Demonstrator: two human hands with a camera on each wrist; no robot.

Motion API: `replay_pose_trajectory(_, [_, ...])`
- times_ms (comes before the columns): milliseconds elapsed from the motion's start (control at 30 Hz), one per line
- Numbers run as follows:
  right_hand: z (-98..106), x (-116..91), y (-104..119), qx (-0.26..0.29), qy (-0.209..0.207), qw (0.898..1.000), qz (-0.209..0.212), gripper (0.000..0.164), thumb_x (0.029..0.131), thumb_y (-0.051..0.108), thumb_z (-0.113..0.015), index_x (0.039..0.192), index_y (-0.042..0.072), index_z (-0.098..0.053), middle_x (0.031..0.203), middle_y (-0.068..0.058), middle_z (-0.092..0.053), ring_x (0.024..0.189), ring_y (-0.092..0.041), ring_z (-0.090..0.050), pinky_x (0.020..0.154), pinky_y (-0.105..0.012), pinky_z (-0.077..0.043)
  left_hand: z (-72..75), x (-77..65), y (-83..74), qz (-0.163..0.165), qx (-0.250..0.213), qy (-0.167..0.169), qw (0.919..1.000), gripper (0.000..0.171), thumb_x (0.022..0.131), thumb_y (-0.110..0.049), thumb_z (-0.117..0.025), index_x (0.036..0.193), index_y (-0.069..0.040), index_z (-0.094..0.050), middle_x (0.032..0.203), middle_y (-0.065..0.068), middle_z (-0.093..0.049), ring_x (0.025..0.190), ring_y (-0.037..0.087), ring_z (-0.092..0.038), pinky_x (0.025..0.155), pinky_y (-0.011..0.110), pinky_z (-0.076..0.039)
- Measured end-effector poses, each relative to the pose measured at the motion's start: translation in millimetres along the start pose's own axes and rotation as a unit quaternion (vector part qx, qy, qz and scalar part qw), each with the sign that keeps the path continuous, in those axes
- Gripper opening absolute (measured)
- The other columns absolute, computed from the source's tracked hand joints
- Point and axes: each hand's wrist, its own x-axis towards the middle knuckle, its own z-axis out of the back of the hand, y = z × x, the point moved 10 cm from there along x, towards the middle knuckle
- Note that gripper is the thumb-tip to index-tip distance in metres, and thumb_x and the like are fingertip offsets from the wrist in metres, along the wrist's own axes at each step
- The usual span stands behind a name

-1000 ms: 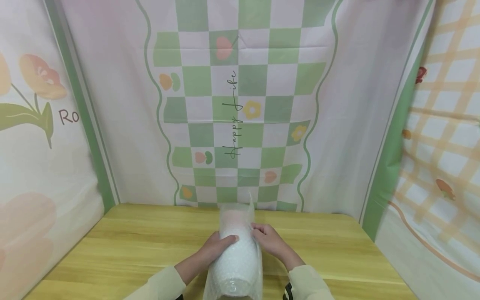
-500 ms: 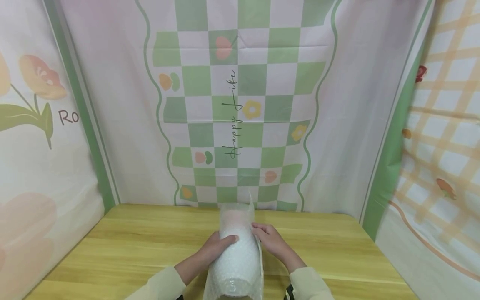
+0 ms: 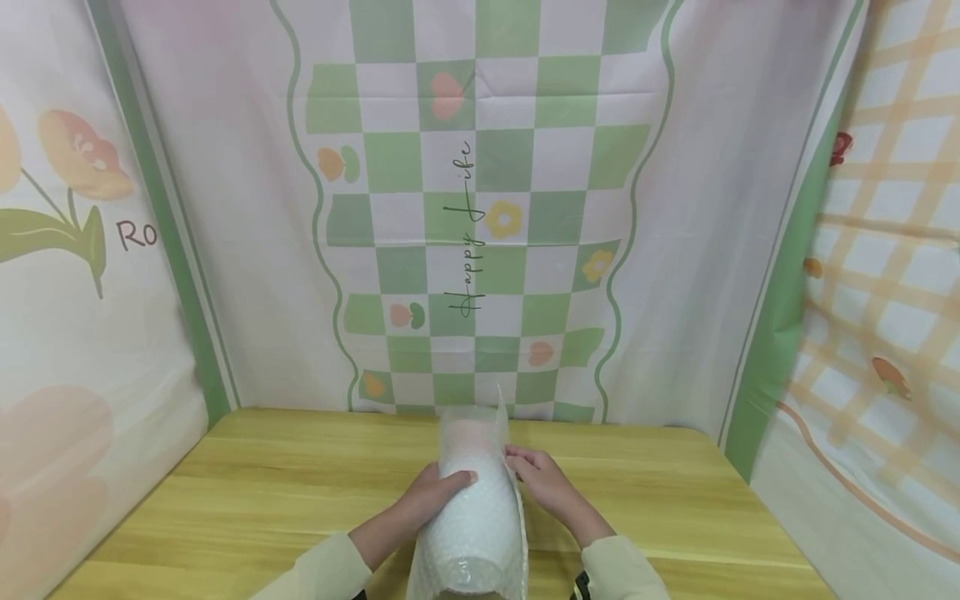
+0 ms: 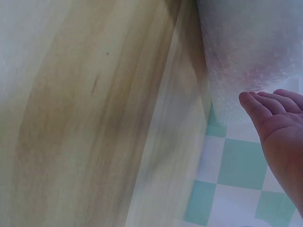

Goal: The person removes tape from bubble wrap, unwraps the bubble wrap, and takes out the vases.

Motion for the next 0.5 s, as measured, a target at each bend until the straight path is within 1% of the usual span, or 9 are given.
replay_pose_trajectory(133, [0,1,0,0.006,0.001,1.0,0.005,0.045,0.101,0.015,-0.043,0.135,-0.014,-0.044,0.14,-0.027,-0.045,0.13,-0.041,-0.042,0.105,-0.048,-0.039,0.4,0.2,0.6,0.005,0.004,0.0,1.0,0.087,0.079,-0.05,-0.071,0.133,0.011,-0.04,0.116,0.024,-0.055,0.106,0.04,-0.056,0.087,0.057,-0.05])
replay_pose_trajectory(233, [0,2,0,0.007,0.012,1.0,0.014,0.046,0.102,0.015,-0.041,0.136,-0.016,-0.042,0.141,-0.029,-0.042,0.13,-0.043,-0.041,0.105,-0.047,-0.039,0.0,0.5,0.5,0.005,0.005,0.002,1.0,0.089,0.079,-0.051,-0.071,0.134,0.011,-0.039,0.117,0.024,-0.055,0.106,0.041,-0.056,0.087,0.057,-0.05])
replay_pose_trajectory(367, [2,5,3,0.019,0.023,0.999,0.022,0.047,0.104,0.014,-0.039,0.136,-0.019,-0.038,0.143,-0.032,-0.038,0.131,-0.044,-0.038,0.105,-0.046,-0.038,0.0,-0.1,0.2,0.002,0.002,0.004,1.0,0.088,0.079,-0.051,-0.071,0.133,0.011,-0.04,0.114,0.022,-0.056,0.102,0.04,-0.057,0.083,0.057,-0.052])
replay_pose_trajectory(500, [6,11,6,0.022,0.019,0.999,0.019,0.046,0.104,0.014,-0.039,0.135,-0.02,-0.038,0.142,-0.034,-0.037,0.131,-0.046,-0.038,0.105,-0.047,-0.039,0.8,-0.7,-0.1,0.0,-0.002,0.006,1.0,0.086,0.079,-0.05,-0.071,0.131,0.01,-0.041,0.11,0.02,-0.057,0.098,0.037,-0.059,0.08,0.056,-0.053])
